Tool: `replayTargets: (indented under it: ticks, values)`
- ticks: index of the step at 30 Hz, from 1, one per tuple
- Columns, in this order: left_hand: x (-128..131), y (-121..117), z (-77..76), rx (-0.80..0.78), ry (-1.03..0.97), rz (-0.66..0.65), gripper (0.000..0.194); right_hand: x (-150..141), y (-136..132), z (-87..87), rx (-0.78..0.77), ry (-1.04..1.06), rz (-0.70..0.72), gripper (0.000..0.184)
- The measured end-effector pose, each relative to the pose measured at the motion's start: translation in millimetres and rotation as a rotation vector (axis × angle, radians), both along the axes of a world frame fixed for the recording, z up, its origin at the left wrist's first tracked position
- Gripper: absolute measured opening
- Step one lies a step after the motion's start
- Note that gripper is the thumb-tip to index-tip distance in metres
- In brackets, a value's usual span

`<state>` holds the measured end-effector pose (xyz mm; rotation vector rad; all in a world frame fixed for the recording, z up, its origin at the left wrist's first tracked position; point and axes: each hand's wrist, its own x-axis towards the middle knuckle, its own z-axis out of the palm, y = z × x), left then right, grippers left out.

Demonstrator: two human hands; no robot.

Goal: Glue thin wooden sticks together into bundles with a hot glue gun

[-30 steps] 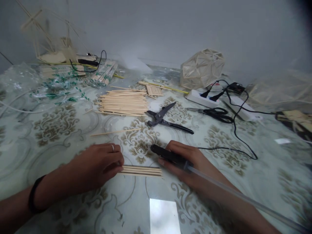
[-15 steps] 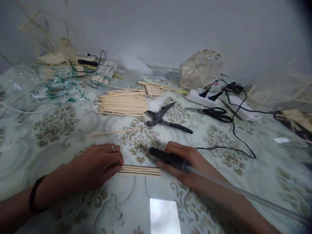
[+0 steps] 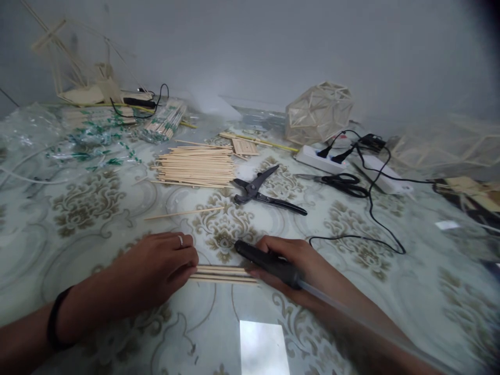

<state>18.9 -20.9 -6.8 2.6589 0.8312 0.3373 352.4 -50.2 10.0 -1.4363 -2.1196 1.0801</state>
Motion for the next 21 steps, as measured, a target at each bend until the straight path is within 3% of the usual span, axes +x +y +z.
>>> replayTargets:
  ticks: [8, 15, 21]
  values:
    - [5, -2, -2.8, 0.035, -0.044, 0.021, 0.023, 0, 4, -15.5, 0.035, 0.013, 0.031, 0.022]
    - [11, -3, -8.4, 0.032, -0.124, 0.020, 0.028, 1, 1, -20.0, 0.013, 0.041, 0.022, 0.021]
    - [17, -3, -13.9, 0.000, -0.173, 0.058, 0.020, -3, -1, -22.4, -0.014, 0.082, -0.008, 0.019]
